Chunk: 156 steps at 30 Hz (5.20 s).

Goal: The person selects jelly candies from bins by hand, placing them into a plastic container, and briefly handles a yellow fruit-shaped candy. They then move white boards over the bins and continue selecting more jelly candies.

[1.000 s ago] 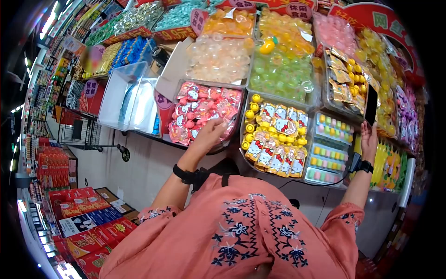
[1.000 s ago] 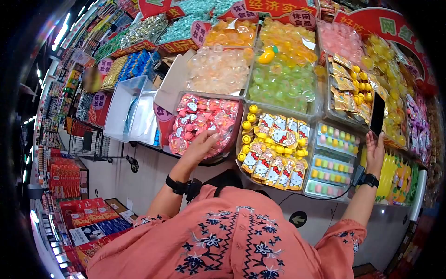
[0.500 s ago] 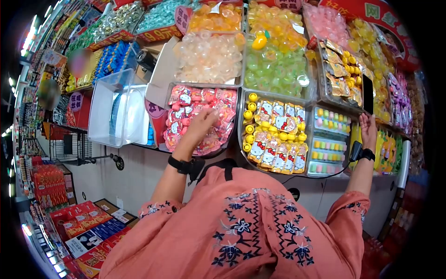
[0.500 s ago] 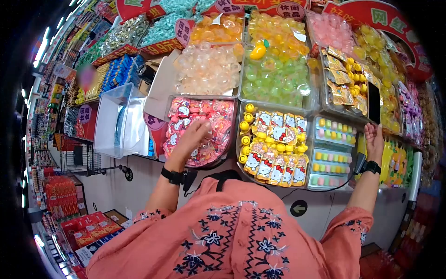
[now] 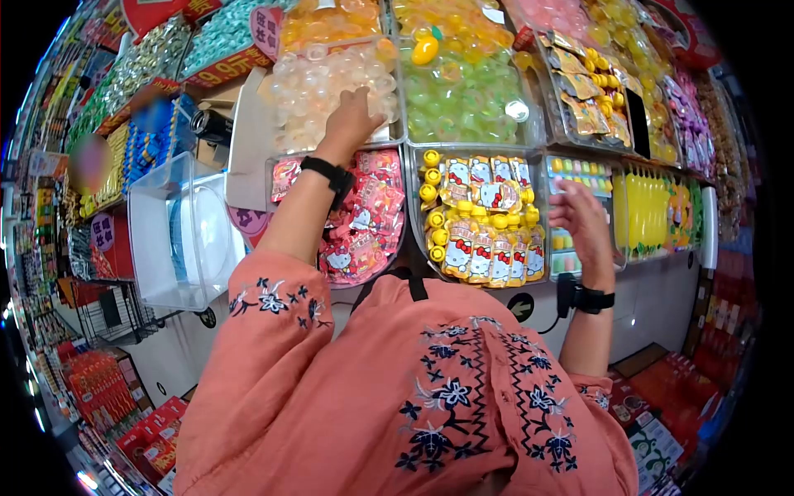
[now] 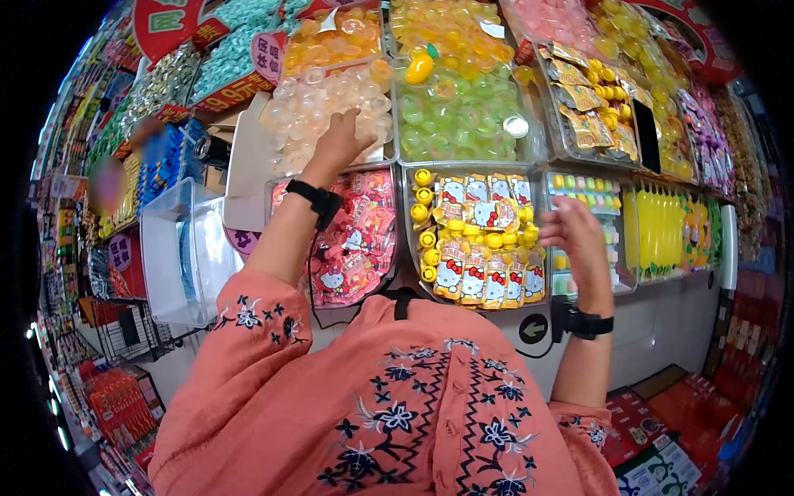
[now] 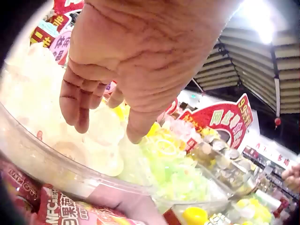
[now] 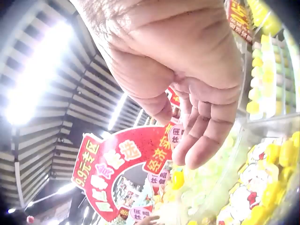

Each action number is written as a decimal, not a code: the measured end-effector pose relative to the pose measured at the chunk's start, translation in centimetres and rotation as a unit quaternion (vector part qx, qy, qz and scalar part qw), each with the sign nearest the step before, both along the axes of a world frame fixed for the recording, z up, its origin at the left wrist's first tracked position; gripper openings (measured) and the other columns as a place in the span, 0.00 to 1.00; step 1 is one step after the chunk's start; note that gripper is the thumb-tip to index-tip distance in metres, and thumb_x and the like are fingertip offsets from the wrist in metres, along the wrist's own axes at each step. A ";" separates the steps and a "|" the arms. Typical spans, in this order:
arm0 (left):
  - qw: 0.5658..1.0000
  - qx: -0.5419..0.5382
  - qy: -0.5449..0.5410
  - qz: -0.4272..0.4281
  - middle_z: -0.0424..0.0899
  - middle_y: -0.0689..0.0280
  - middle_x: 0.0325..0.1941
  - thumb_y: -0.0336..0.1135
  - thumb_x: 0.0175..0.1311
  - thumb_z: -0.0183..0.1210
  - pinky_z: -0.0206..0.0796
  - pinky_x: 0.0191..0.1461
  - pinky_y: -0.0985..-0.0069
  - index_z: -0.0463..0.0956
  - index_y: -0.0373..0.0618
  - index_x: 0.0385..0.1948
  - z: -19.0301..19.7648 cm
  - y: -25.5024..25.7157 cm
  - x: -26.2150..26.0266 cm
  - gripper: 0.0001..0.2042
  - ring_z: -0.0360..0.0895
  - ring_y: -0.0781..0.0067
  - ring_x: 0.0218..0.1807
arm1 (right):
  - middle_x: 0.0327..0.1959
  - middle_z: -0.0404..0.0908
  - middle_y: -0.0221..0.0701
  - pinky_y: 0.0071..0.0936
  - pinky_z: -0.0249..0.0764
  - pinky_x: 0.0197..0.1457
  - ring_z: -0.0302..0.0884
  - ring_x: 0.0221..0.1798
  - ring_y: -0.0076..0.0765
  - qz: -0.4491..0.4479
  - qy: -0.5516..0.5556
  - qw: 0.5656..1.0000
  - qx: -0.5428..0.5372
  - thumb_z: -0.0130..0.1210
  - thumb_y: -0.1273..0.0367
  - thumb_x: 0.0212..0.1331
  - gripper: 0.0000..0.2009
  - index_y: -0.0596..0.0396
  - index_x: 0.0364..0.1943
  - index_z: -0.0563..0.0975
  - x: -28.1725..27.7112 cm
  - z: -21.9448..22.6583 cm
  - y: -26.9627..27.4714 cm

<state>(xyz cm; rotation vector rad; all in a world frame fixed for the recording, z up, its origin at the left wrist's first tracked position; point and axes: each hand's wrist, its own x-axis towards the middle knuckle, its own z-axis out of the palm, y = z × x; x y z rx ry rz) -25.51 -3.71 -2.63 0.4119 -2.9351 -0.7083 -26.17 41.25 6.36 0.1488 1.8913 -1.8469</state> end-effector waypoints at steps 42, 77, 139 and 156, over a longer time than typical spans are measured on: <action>0.663 0.744 -0.071 0.032 0.81 0.68 0.34 0.56 0.77 0.46 0.67 0.26 0.83 0.74 0.45 0.49 3.6 4.7 9.8 0.22 0.75 0.82 0.27 | 0.56 0.76 0.42 0.23 0.78 0.46 0.81 0.45 0.27 0.237 0.062 0.968 -0.058 0.63 0.58 0.62 0.34 0.60 0.68 0.64 4.3 -2.3 -21.5; 0.860 0.508 0.027 0.031 0.79 0.65 0.45 0.47 0.64 0.61 0.71 0.46 0.72 0.75 0.39 0.47 4.3 0.6 2.9 0.20 0.77 0.72 0.46 | 0.47 0.83 0.34 0.26 0.77 0.38 0.82 0.45 0.34 0.024 -0.172 0.924 -0.340 0.48 0.54 0.74 0.18 0.54 0.52 0.76 3.2 -8.1 -15.8; 0.924 0.354 0.054 -0.138 0.78 0.53 0.49 0.39 0.58 0.70 0.71 0.54 0.69 0.70 0.36 0.55 5.6 7.4 8.8 0.27 0.79 0.62 0.50 | 0.52 0.81 0.37 0.41 0.81 0.54 0.83 0.50 0.38 0.103 -0.207 0.900 -0.369 0.48 0.56 0.75 0.19 0.55 0.59 0.73 4.4 -5.9 -20.1; 0.943 0.269 0.126 -0.147 0.75 0.45 0.56 0.43 0.58 0.68 0.65 0.63 0.60 0.68 0.35 0.60 7.3 7.5 11.8 0.32 0.72 0.44 0.60 | 0.54 0.80 0.35 0.38 0.84 0.49 0.82 0.52 0.35 0.142 -0.196 0.918 -0.314 0.51 0.51 0.72 0.23 0.53 0.59 0.73 4.8 -4.1 -20.9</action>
